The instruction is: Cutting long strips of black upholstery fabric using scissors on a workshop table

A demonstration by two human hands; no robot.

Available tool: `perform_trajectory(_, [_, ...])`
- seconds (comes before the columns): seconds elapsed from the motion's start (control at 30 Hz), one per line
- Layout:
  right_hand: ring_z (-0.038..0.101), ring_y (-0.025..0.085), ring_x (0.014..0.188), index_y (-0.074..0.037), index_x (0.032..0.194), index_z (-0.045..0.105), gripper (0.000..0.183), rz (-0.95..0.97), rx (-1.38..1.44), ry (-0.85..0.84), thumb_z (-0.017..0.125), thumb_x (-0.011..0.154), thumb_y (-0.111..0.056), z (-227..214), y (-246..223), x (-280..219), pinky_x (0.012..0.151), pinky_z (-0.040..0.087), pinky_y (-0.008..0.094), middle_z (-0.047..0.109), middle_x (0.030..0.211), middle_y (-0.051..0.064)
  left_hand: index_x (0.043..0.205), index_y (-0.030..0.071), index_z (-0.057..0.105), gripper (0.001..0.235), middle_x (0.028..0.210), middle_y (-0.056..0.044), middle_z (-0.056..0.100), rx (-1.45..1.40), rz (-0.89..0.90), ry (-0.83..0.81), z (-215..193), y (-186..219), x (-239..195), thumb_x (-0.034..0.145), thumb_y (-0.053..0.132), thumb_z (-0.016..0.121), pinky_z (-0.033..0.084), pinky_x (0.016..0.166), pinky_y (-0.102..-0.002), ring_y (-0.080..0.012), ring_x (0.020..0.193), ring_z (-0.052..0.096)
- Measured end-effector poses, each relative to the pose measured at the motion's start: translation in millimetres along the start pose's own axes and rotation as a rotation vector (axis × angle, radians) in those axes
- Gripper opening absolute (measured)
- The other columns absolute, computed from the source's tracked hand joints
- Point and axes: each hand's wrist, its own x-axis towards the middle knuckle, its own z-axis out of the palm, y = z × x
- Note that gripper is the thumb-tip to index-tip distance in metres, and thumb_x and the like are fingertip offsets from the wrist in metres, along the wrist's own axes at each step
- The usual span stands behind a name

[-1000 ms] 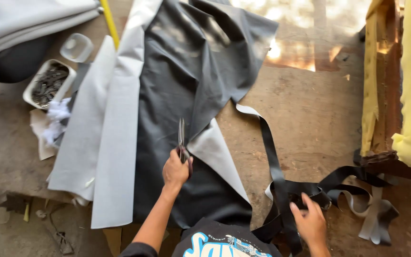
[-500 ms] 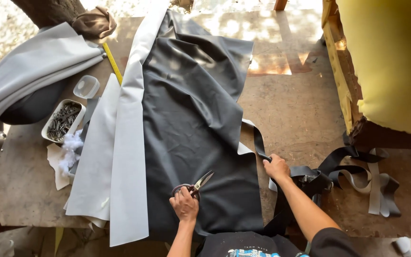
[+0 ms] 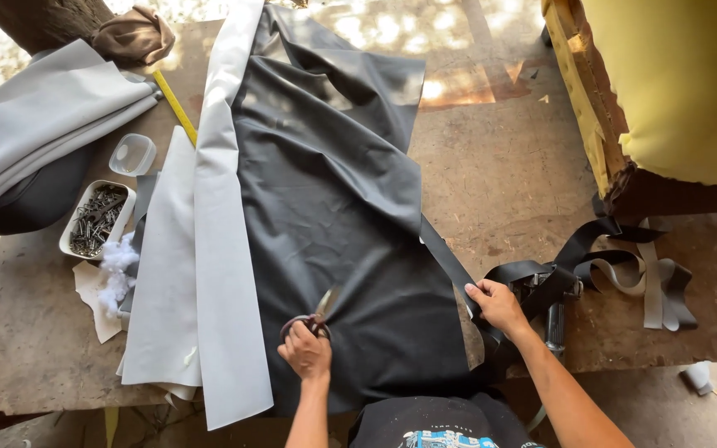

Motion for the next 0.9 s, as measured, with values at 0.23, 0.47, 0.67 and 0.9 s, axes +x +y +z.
perform_trajectory(0.23, [0.059,0.015,0.067,-0.008,0.079,0.064,0.035,-0.013,0.165,-0.009,0.066,0.105,-0.032,4,21,-11,0.066,0.054,0.030,0.064,0.074,0.005,0.093,0.010,0.060,0.030,0.080,-0.017,0.075,-0.324,-0.111,-0.152,-21,-22,32,0.097,0.038,0.067,0.052,0.072,-0.057,-0.0486,0.072,0.068])
perform_trajectory(0.47, [0.052,0.013,0.065,-0.010,0.075,0.060,0.037,-0.071,0.182,-0.053,0.067,0.105,-0.029,-3,19,-30,0.063,0.049,0.030,0.057,0.071,0.002,0.100,0.010,0.060,0.021,0.093,-0.018,0.074,-0.262,-0.215,-0.106,-96,-94,58,0.089,0.025,0.070,0.050,0.077,-0.062,-0.0534,0.081,0.067])
perform_trajectory(0.67, [0.056,0.015,0.072,-0.009,0.081,0.063,0.034,-0.061,0.172,-0.041,0.065,0.106,-0.031,7,24,-20,0.070,0.052,0.034,0.057,0.076,0.003,0.120,-0.001,0.052,0.102,0.127,-0.025,0.063,0.082,-0.612,-0.264,-86,-151,73,0.060,0.072,0.090,0.039,0.101,-0.061,-0.0474,0.127,0.057])
perform_trajectory(0.9, [0.058,0.014,0.071,-0.010,0.079,0.061,0.034,-0.054,0.224,-0.032,0.065,0.108,-0.026,6,21,-6,0.067,0.052,0.030,0.061,0.076,0.004,0.125,0.002,0.052,0.052,0.121,-0.025,0.073,-0.166,-0.753,-0.600,-84,-144,88,0.087,0.036,0.063,0.045,0.102,-0.056,-0.0480,0.117,0.067])
